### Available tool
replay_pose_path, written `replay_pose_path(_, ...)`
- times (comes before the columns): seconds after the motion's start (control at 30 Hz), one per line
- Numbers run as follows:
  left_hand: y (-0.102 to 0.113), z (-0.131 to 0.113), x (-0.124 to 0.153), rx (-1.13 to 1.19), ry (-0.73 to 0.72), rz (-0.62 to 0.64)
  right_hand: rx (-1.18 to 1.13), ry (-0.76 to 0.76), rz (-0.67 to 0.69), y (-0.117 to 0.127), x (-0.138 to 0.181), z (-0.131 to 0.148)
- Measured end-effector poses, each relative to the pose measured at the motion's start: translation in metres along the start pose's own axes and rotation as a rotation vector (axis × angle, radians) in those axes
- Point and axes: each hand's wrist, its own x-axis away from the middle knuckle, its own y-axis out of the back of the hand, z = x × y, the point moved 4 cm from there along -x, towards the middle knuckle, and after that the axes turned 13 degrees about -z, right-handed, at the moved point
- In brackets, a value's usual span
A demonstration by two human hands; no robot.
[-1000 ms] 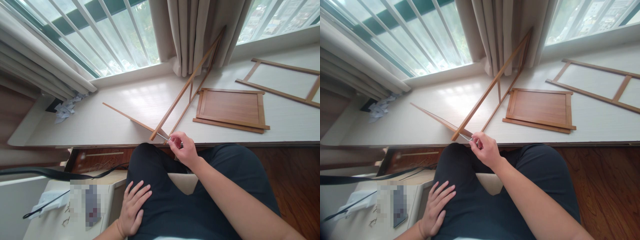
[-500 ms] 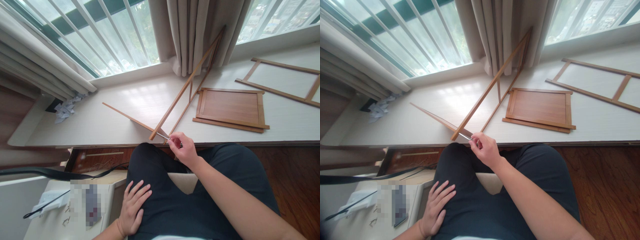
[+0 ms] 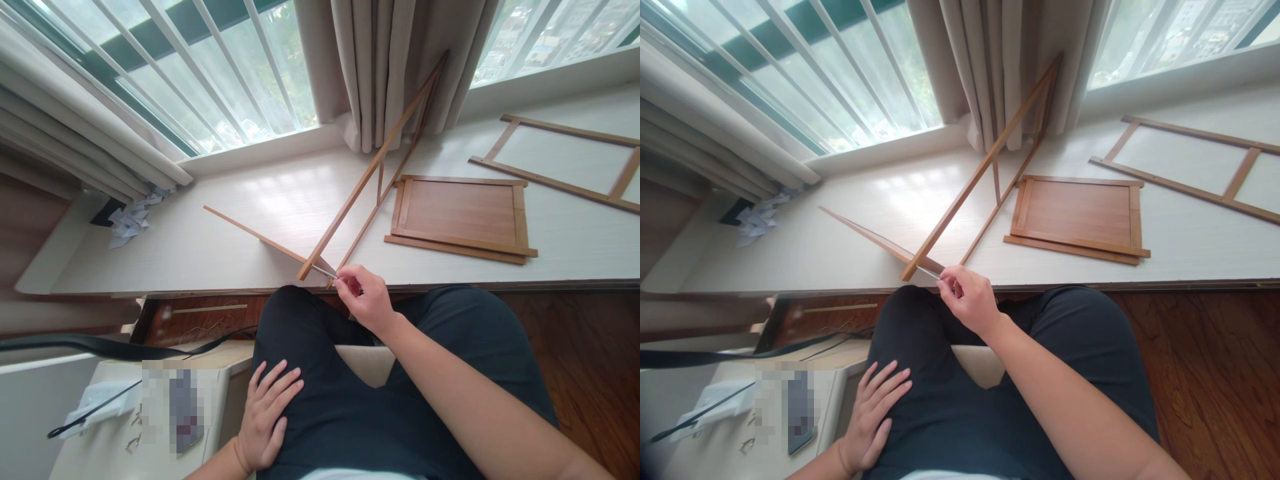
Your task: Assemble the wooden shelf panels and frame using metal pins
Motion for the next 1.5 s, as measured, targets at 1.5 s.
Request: replay_pose_path(1.5, -0.0001, 0.0001, 0.0014, -0.008, 0.021, 0.004, -0.186, -0.344, 0.040, -0.0058, 0.0038, 0.0068)
